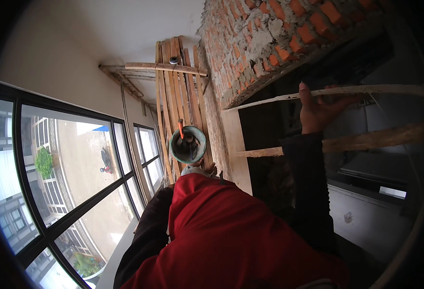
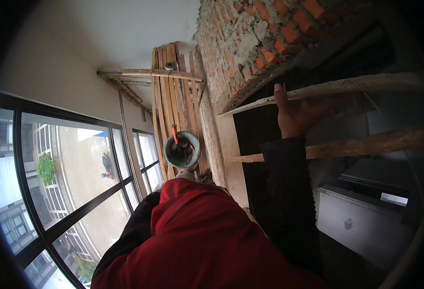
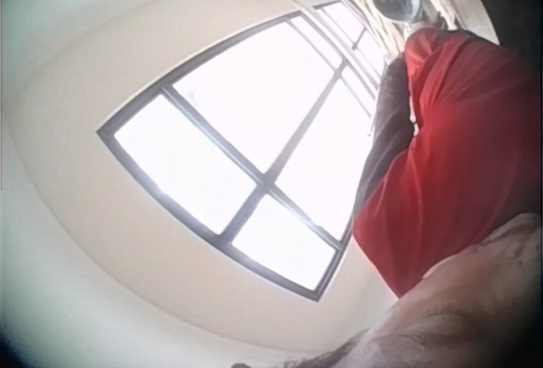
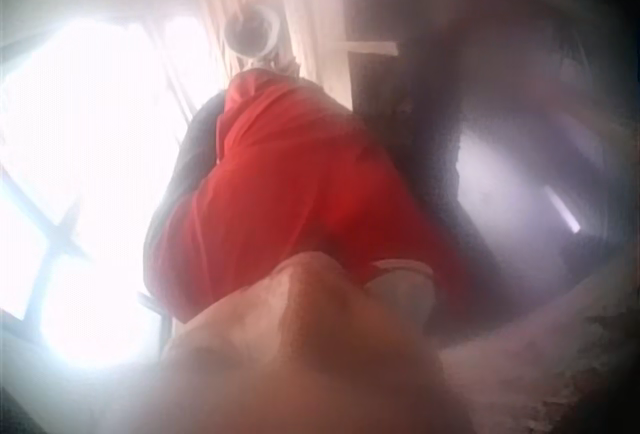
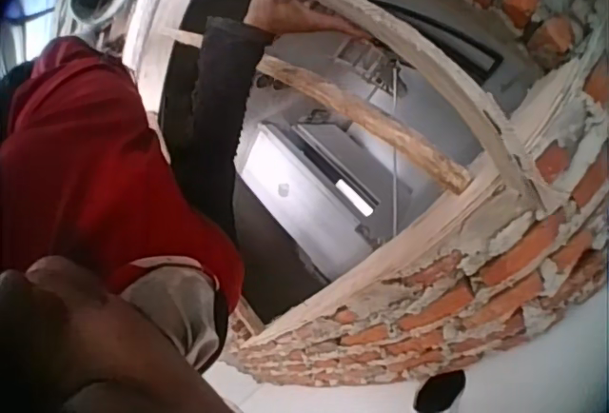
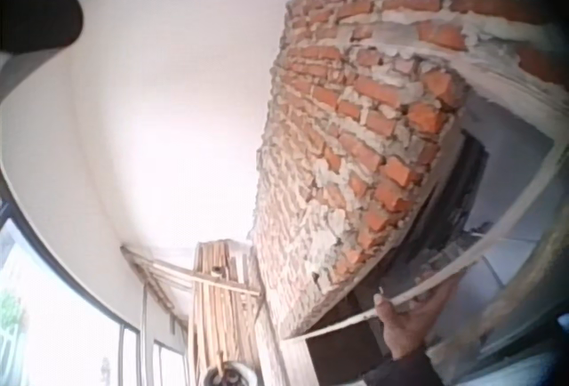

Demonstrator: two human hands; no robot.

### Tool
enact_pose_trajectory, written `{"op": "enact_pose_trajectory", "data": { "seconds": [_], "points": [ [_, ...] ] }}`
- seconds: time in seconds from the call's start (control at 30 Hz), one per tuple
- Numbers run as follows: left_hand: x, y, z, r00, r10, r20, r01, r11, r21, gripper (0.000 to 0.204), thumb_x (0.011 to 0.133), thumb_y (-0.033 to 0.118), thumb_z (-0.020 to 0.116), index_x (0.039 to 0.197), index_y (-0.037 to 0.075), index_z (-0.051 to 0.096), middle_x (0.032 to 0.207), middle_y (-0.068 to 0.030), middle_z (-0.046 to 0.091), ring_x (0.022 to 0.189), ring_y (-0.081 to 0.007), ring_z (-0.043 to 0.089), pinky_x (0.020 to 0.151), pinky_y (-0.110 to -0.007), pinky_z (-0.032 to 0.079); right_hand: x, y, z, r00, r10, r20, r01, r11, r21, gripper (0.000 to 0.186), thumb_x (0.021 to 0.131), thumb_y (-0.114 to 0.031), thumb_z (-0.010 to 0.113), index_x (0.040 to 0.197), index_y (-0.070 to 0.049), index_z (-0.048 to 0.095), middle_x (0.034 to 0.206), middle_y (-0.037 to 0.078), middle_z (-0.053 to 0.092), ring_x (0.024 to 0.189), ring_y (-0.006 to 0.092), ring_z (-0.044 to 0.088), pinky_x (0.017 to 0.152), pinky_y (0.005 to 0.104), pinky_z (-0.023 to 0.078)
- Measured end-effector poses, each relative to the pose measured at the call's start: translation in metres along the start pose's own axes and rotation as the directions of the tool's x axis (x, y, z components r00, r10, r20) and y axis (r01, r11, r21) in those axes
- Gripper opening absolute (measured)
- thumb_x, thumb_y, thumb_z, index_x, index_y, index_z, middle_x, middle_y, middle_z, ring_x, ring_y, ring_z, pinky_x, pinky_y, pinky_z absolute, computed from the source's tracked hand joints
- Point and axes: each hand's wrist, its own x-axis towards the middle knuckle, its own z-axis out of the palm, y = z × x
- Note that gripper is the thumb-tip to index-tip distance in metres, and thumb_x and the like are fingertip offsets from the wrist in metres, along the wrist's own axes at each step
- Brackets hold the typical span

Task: The person secures a wooden board into an opening in a brick wall by using a hammer and nails. The person stands on a wooden platform and reaches into a bucket to retrieve nails.

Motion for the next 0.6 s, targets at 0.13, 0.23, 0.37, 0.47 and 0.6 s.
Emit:
{"op": "enact_pose_trajectory", "data": {
  "seconds": [0.13, 0.23, 0.37, 0.47, 0.6],
  "points": [
    [0.0, 0.005, -0.001, 1.0, 0.0, 0.007, 0.001, 1.0, -0.004, 0.068, 0.086, 0.056, 0.063, 0.141, 0.02, 0.044, 0.136, -0.0081, 0.052, 0.109, -0.0366, 0.058, 0.075, -0.055, 0.054, -0.003, 0.013, 0.007, 0.999, 0.006, -0.037, -0.006, 1.0, 0.002, 0.138, 0.06, -0.012, 0.087, 0.151, -0.01, -0.017, 0.144, 0.014, 0.026, 0.122, 0.0264, 0.04, 0.098, 0.0484, 0.046],
    [-0.001, 0.008, -0.003, 1.0, -0.004, 0.01, 0.004, 1.0, -0.006, 0.068, 0.086, 0.056, 0.063, 0.141, 0.02, 0.044, 0.136, -0.0079, 0.052, 0.109, -0.0367, 0.058, 0.075, -0.055, 0.054, -0.008, 0.013, 0.009, 1.0, 0.003, -0.011, -0.004, 0.999, -0.047, 0.138, 0.062, -0.016, 0.087, 0.149, -0.008, -0.02, 0.151, 0.016, 0.017, 0.129, 0.0283, 0.037, 0.102, 0.0506, 0.043],
    [-0.002, 0.015, -0.002, 1.0, -0.002, 0.018, 0.002, 1.0, -0.005, 0.068, 0.086, 0.056, 0.063, 0.141, 0.02, 0.044, 0.137, -0.0076, 0.052, 0.109, -0.0367, 0.058, 0.076, -0.055, 0.054, -0.016, 0.022, 0.007, 0.999, 0.043, 0.009, -0.042, 0.997, -0.059, 0.136, 0.064, -0.017, 0.087, 0.15, -0.009, -0.017, 0.15, 0.017, 0.017, 0.13, 0.0302, 0.036, 0.103, 0.0502, 0.042],
    [-0.002, 0.018, -0.003, 1.0, -0.002, 0.021, 0.002, 1.0, -0.014, 0.068, 0.086, 0.056, 0.063, 0.141, 0.021, 0.044, 0.137, -0.0075, 0.052, 0.109, -0.0368, 0.058, 0.076, -0.055, 0.054, -0.018, 0.026, 0.008, 0.999, 0.045, 0.001, -0.045, 0.999, -0.021, 0.134, 0.063, -0.017, 0.087, 0.151, -0.01, -0.014, 0.148, 0.017, 0.019, 0.127, 0.0308, 0.038, 0.102, 0.05, 0.043],
    [-0.002, 0.026, -0.004, 1.0, 0.002, 0.03, -0.002, 1.0, -0.013, 0.069, 0.086, 0.057, 0.063, 0.141, 0.021, 0.044, 0.137, -0.0072, 0.052, 0.108, -0.0368, 0.058, 0.076, -0.055, 0.053, -0.018, 0.023, 0.009, 0.997, 0.077, -0.013, -0.077, 0.997, -0.031, 0.132, 0.063, -0.015, 0.087, 0.152, -0.012, -0.01, 0.145, 0.015, 0.024, 0.123, 0.0299, 0.041, 0.1, 0.0496, 0.044]
  ]
}}
